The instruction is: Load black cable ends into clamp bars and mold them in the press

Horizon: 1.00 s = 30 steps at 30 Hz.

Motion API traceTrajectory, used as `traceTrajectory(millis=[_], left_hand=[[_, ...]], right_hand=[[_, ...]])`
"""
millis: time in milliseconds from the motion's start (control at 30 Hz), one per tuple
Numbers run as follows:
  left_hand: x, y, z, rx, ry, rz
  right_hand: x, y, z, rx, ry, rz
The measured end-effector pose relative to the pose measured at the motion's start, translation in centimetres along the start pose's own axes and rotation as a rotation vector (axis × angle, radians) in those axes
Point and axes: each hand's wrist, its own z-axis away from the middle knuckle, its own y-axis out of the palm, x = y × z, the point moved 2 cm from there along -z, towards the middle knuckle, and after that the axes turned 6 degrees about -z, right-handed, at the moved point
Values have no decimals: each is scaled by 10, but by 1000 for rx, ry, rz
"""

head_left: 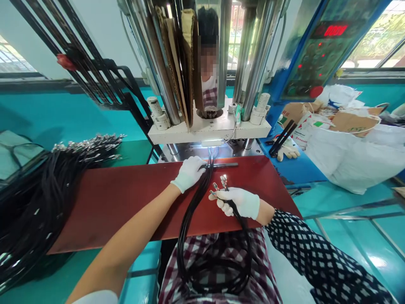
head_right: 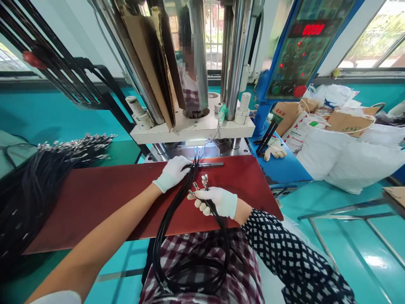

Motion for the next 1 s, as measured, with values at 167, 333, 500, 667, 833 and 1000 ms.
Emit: traceTrajectory(millis=[167,333,500,667,833,1000], left_hand=[[-2,-4,31,10,-74,-42],[-4,-14,42,105,-185,-252],[18,-35,82,135,-474,-26],[0,-48,90,88,-410,1108],[-48,-24,43,347,-281,1708],[-70,-19,29,206,-283,1740]], right_hand=[[-1,0,0,38,-36,147],[6,18,0,-169,-227,517],[4,18,15,-221,-324,588],[2,30,7,143,-225,208],[10,48,-5,-170,-389,488],[8,44,-4,-307,-487,636]])
